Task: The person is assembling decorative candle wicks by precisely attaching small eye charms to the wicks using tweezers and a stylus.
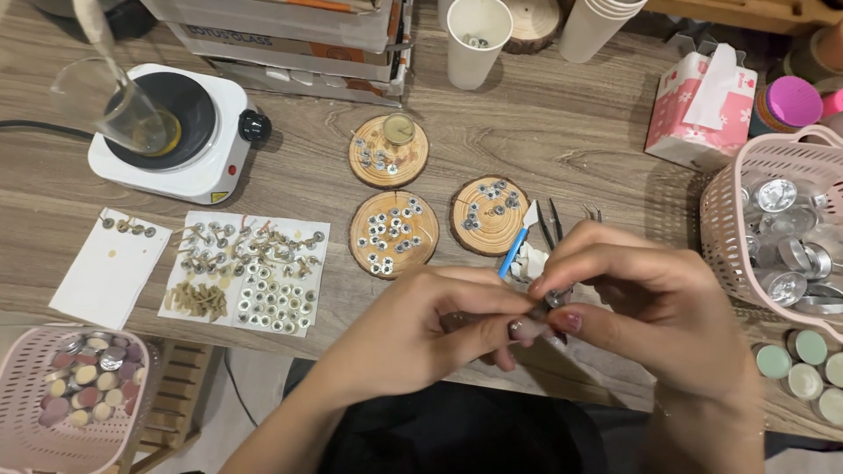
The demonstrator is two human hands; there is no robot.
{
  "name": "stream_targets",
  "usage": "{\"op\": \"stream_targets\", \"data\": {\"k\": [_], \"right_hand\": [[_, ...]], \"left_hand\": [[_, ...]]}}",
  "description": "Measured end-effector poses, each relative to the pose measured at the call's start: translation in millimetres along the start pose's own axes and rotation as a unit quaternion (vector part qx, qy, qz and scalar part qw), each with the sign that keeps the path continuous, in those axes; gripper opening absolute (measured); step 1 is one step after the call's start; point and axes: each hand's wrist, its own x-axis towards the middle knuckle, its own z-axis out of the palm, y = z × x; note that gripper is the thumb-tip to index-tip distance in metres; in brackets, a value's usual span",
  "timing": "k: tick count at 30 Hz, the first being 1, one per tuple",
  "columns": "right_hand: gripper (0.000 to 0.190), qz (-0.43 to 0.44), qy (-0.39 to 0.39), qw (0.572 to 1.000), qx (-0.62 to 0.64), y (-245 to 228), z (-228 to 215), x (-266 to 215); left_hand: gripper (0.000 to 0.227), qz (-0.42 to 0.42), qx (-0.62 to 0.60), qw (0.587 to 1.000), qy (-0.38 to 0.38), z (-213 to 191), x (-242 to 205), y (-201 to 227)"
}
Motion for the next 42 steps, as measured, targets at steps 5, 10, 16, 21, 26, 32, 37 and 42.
{"op": "stream_targets", "data": {"k": [5, 10, 16, 21, 26, 32, 37, 42], "right_hand": [[0.024, 0.049, -0.013, 0.998, 0.045, -0.7, 0.7, 2.1], [0.023, 0.068, -0.07, 0.993, 0.059, 2.7, -11.5, 6.1], [0.026, 0.049, -0.089, 0.995, -0.005, 0.3, -8.3, 5.0], [0.025, 0.029, -0.011, 0.999, 0.029, -3.1, 2.3, 2.4], [0.026, 0.05, 0.022, 0.998, 0.02, 14.5, -4.4, -4.9], [0.026, 0.039, 0.085, 0.987, 0.134, 47.6, -27.7, -22.3], [0.028, 0.029, 0.092, 0.93, 0.353, 83.8, -29.5, -25.4], [0.03, 0.01, 0.057, 0.773, 0.632, 113.8, -13.7, -31.1]], "left_hand": [[0.023, -0.076, -0.06, 0.995, -0.026, -10.9, 6.4, -0.8], [0.019, -0.056, 0.077, 0.993, -0.077, -19.0, 9.0, 6.0], [0.024, -0.033, 0.094, 0.994, -0.054, -21.4, 8.8, 7.9], [0.027, -0.134, -0.042, 0.989, -0.048, -18.8, 9.9, 5.8], [0.028, -0.125, -0.072, 0.988, -0.064, -22.6, 6.8, -0.8], [0.03, -0.175, -0.067, 0.979, -0.078, -27.3, 5.1, -8.2], [0.031, -0.243, 0.191, 0.95, 0.054, -13.9, 22.8, -5.2], [0.029, -0.035, 0.48, 0.858, 0.178, -4.3, 41.2, -38.1]]}}
